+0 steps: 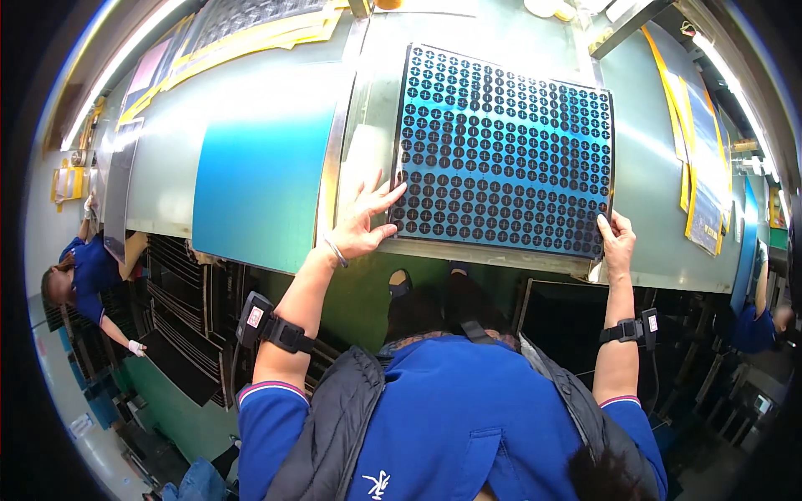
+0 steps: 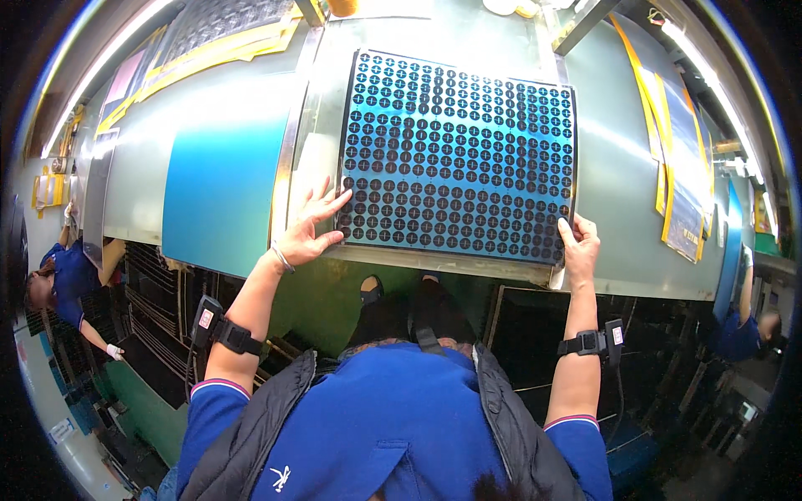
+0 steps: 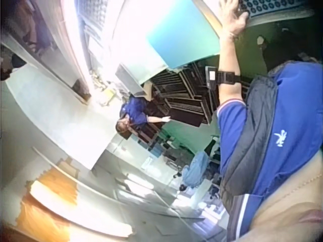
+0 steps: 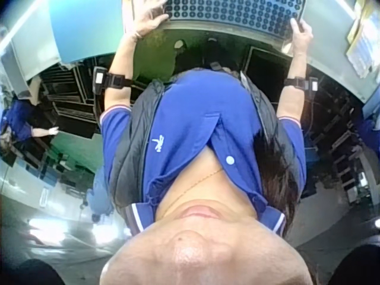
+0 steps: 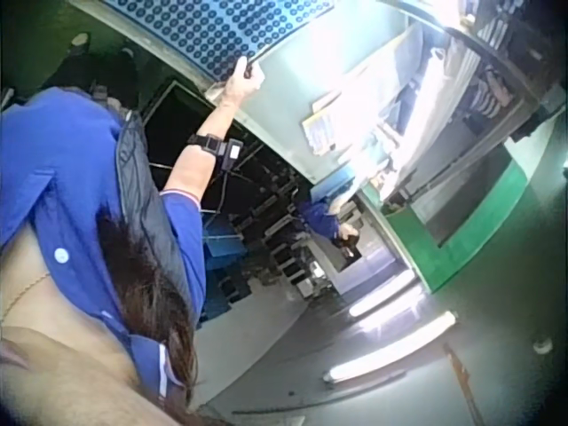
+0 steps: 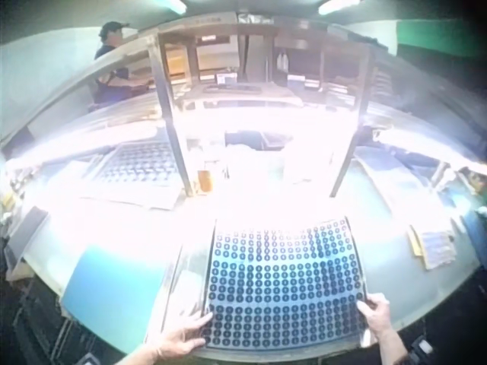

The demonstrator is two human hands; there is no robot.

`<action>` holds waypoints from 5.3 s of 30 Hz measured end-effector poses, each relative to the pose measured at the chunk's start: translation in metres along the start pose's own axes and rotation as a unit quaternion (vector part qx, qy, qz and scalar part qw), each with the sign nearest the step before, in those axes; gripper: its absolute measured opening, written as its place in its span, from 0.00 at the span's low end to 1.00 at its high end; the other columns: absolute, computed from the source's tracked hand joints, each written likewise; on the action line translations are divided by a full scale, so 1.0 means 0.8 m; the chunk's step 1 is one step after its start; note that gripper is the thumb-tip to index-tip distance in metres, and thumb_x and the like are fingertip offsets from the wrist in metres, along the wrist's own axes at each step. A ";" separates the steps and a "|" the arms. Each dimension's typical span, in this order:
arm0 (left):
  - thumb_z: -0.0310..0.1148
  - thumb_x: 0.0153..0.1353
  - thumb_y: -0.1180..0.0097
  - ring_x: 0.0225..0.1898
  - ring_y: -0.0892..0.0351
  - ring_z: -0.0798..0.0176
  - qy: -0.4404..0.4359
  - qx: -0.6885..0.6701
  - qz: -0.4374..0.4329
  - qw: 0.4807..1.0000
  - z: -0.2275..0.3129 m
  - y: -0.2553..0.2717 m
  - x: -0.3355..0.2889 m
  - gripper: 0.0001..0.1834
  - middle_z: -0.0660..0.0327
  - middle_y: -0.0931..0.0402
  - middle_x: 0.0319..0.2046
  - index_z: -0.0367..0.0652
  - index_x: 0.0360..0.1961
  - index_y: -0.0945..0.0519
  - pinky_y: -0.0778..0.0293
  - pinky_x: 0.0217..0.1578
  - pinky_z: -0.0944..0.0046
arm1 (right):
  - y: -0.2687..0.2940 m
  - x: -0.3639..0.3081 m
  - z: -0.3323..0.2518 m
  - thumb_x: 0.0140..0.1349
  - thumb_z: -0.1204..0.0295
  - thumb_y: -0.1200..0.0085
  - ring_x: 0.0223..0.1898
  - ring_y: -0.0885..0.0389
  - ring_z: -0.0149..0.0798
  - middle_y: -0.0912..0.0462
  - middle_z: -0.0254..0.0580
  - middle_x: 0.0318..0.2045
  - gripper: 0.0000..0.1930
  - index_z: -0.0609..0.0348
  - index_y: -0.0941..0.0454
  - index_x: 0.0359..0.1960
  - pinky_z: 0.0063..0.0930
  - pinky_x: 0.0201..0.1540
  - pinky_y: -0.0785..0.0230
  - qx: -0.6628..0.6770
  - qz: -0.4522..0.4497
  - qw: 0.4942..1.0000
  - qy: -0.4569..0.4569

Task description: Picking up, inspecting, and placing patterned manufactured sheets into storage racks on a production floor.

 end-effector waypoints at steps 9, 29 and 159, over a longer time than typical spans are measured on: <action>0.33 0.44 0.35 0.70 0.62 0.46 0.002 0.034 -0.005 0.999 0.009 0.001 -0.001 0.45 0.55 0.47 0.67 0.55 0.66 0.40 0.67 0.67 0.46 | 0.000 -0.005 -0.001 0.56 0.74 0.39 0.35 0.27 0.22 0.25 0.30 0.38 0.13 0.62 0.21 0.44 0.18 0.42 0.33 0.003 0.018 1.000 0.002; 0.32 0.43 0.35 0.70 0.64 0.45 0.050 0.080 -0.047 0.994 0.011 -0.003 -0.003 0.47 0.55 0.52 0.68 0.49 0.67 0.43 0.67 0.67 0.46 | -0.041 0.095 -0.088 0.53 0.73 0.38 0.45 0.25 0.36 0.25 0.46 0.49 0.44 0.57 0.55 0.68 0.30 0.47 0.32 0.257 -0.220 0.924 -0.181; 0.31 0.65 0.57 0.51 0.26 0.52 0.096 -0.060 0.336 0.935 0.009 0.041 -0.122 0.17 0.45 0.24 0.46 0.30 0.48 0.25 0.33 0.53 0.59 | 0.068 -0.093 -0.217 0.59 0.81 0.53 0.47 0.21 0.40 0.18 0.41 0.39 0.07 0.56 0.23 0.33 0.46 0.61 0.38 -0.150 -0.006 0.849 0.506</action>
Point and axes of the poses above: each hand's wrist, its own x-axis towards the middle knuckle, its own y-axis out of the back of the hand, z = x × y, the point moved 8 cm from there along x, towards the middle knuckle
